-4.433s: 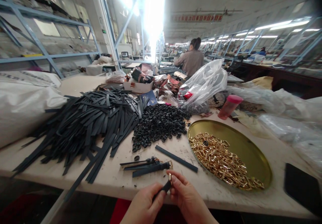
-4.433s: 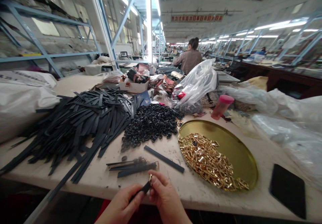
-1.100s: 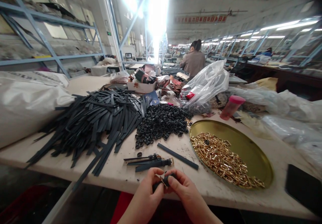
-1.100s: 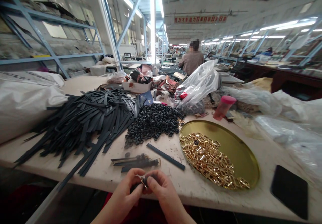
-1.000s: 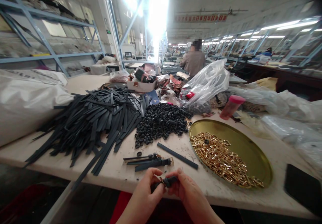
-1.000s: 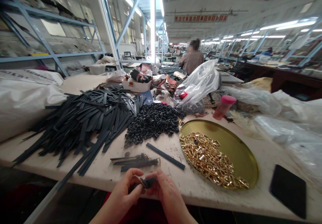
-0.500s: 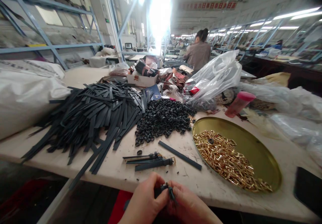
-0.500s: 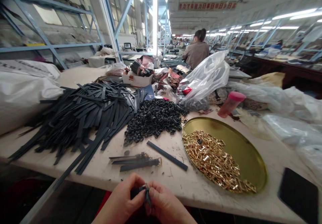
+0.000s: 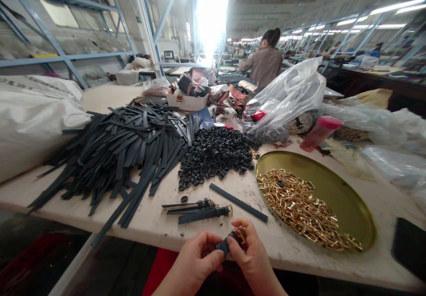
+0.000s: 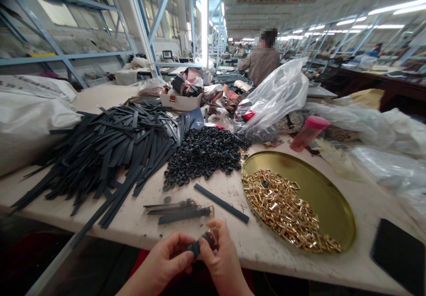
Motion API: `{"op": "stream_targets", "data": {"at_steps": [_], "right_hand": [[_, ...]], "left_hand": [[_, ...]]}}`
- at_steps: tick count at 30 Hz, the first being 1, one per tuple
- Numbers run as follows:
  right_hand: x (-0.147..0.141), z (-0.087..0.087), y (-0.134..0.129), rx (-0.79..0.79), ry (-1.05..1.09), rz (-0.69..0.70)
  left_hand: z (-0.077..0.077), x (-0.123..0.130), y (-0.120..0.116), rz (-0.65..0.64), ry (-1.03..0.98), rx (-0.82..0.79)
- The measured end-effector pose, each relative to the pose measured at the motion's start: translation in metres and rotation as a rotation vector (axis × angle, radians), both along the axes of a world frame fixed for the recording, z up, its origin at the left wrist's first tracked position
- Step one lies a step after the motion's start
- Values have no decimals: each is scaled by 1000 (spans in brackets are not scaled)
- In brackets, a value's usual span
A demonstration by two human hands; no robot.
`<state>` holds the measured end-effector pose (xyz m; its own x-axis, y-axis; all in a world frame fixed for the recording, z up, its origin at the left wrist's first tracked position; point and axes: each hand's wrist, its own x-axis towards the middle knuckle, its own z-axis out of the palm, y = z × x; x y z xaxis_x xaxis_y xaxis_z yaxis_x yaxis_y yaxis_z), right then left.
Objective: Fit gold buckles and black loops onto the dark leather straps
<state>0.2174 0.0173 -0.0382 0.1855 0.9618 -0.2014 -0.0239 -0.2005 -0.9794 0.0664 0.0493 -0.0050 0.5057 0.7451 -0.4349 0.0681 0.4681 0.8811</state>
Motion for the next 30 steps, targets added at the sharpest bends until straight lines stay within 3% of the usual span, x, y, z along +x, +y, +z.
{"op": "stream_targets", "data": {"at_steps": [4, 8, 15, 21, 25, 30], "right_hand": [[5, 0, -10, 82, -320, 183], [5, 4, -18, 127, -533, 207], [4, 12, -34, 89, -411, 333], [-5, 1, -43, 72, -378, 149], [-12, -6, -43, 78, -349, 112], [-12, -4, -41, 80, -280, 133]], "left_hand": [[-1, -2, -5, -14, -26, -81], [4, -2, -11, -24, 26, -99], [1, -2, -22, -44, 41, -97], [2, 0, -28, -182, 145, -58], [2, -3, -28, -343, 272, 51], [8, -3, -25, -395, 289, 140]]}}
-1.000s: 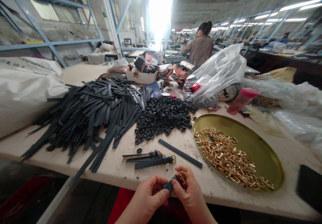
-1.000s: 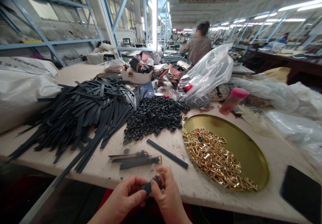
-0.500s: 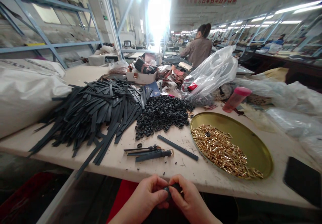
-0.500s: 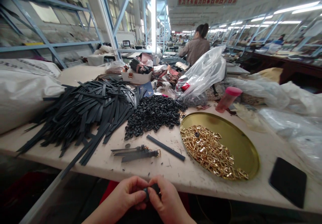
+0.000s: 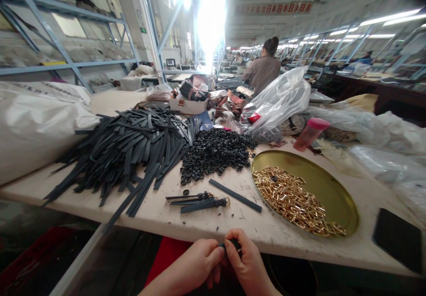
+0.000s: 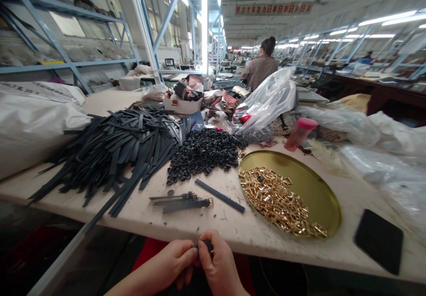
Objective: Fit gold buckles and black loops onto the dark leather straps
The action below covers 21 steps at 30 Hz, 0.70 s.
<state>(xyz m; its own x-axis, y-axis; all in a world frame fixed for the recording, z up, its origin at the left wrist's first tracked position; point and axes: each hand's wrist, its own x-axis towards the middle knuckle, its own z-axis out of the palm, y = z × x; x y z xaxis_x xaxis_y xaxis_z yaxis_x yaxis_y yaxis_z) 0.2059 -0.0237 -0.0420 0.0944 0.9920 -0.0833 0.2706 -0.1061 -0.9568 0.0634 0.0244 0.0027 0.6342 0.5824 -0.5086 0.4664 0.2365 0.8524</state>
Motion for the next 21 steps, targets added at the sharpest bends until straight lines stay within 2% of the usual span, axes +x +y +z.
{"op": "stream_targets", "data": {"at_steps": [6, 11, 15, 18, 21], "right_hand": [[7, 3, 6, 101, -89, 64], [5, -8, 9, 113, -81, 60], [7, -16, 26, 145, -191, 83], [13, -24, 49, 220, -480, 55], [19, -34, 69, 386, -808, 22]], "left_hand": [[13, -2, 7, -53, 22, 28], [11, 2, 17, -128, 64, 129], [2, 4, 35, -265, 260, 478], [-5, 2, 51, -156, 442, 746], [-15, -3, 65, -53, 547, 914]]}}
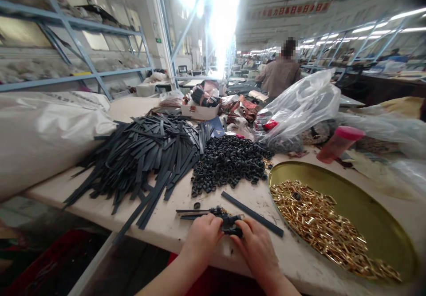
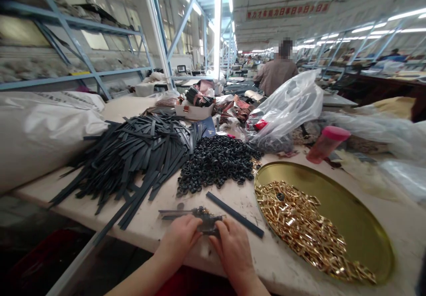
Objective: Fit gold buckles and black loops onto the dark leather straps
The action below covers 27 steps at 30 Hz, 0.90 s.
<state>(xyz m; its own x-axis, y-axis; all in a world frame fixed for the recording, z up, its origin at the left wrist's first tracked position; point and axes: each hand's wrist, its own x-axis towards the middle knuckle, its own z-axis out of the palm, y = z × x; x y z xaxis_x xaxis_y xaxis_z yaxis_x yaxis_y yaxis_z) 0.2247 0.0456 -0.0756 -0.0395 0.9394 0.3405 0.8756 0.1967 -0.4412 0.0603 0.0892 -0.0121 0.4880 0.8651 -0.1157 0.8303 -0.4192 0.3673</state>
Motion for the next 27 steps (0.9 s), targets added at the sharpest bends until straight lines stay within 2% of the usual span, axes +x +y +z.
{"op": "stream_targets", "data": {"at_steps": [3, 6, 8, 11, 13, 15, 19, 21, 23, 25, 27], "right_hand": [[4, -6, 12, 127, -159, -13], [13, 1, 19, 147, -200, -6], [24, 11, 24, 85, -221, -60], [41, 26, 32, -117, -269, -171], [49, 32, 37, -233, -269, -187], [53, 34, 39, -280, -243, -182], [57, 43, 34, -277, -195, -194], [54, 59, 25, -283, -174, -167], [46, 81, 14, -301, -138, -66], [36, 104, 3, -315, -65, 104], [30, 121, 0, -307, -7, 225]], "left_hand": [[-13, -6, 10, -17, 36, 111], [-21, -9, 16, -49, 33, 185], [-23, -10, 18, -75, 14, 214], [-24, -8, 15, -131, -17, 258], [-24, -5, 10, -146, -38, 314], [-23, -2, 6, -143, -69, 368], [-9, 1, -2, -144, -153, 448], [4, 4, -6, -168, -188, 535], [17, 10, -9, -227, -202, 605], [29, 17, -12, -292, -171, 549], [36, 22, -14, -302, -103, 364]]}}
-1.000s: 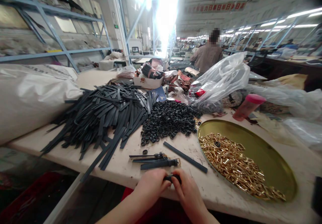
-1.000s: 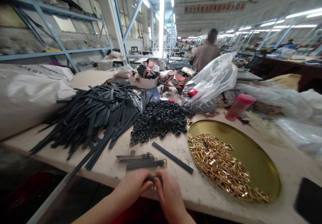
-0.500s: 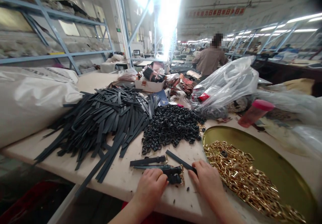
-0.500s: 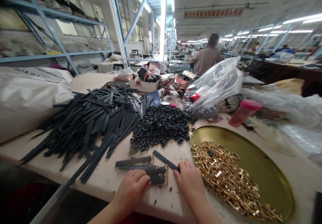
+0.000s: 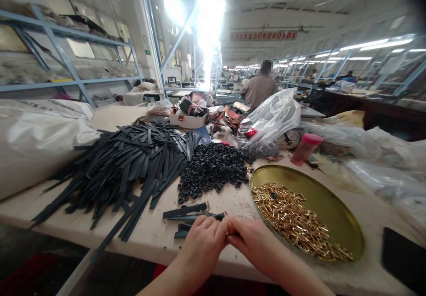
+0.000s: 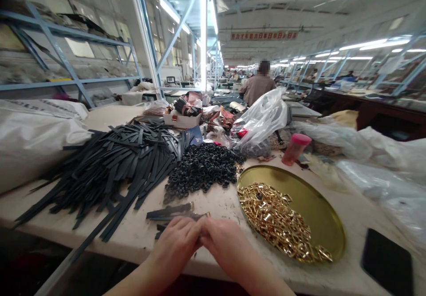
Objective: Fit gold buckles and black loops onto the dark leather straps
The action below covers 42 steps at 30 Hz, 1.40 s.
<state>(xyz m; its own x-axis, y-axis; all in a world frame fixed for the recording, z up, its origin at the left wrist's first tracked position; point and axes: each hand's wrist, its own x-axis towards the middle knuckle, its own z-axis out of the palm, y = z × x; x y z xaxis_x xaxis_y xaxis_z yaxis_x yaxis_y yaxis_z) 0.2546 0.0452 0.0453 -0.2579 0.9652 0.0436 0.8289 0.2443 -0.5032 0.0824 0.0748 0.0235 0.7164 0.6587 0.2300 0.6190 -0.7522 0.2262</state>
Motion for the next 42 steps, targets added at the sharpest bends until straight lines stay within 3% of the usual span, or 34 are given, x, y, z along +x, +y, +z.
{"op": "stream_targets", "data": {"at_steps": [2, 4, 8, 10, 12, 16, 21, 26, 30, 35, 40, 42], "right_hand": [[5, 5, 8, 44, -12, -35], [20, -3, 27, 110, -87, -184], [53, -42, 81, 120, -219, -351], [60, -61, 104, 101, -287, -371], [62, -73, 120, 84, -345, -376], [60, -81, 131, 66, -396, -331], [54, -82, 120, 35, -314, -250], [45, -83, 108, 9, -80, -295], [35, -74, 91, -61, 201, -319], [12, -54, 44, -227, 606, -246], [-1, -41, 6, -382, 1339, -336], [-2, -40, -1, -414, 1499, -358]], "left_hand": [[2, -1, -1, 82, 35, -248], [1, -6, -2, 189, -75, -613], [-3, -17, -1, 328, -591, -1471], [-3, -17, 2, 370, -799, -1649], [-4, -16, 6, 414, -896, -1718], [-7, -14, 14, 460, -957, -1783], [-9, -7, 15, 483, -969, -1804], [-9, 0, 5, 436, -863, -1570], [-14, 1, -3, 356, -697, -1340], [-13, 3, -11, 308, -616, -1132], [-4, 6, -26, 326, -548, -1033], [-2, 5, -32, 324, -539, -1031]]}}
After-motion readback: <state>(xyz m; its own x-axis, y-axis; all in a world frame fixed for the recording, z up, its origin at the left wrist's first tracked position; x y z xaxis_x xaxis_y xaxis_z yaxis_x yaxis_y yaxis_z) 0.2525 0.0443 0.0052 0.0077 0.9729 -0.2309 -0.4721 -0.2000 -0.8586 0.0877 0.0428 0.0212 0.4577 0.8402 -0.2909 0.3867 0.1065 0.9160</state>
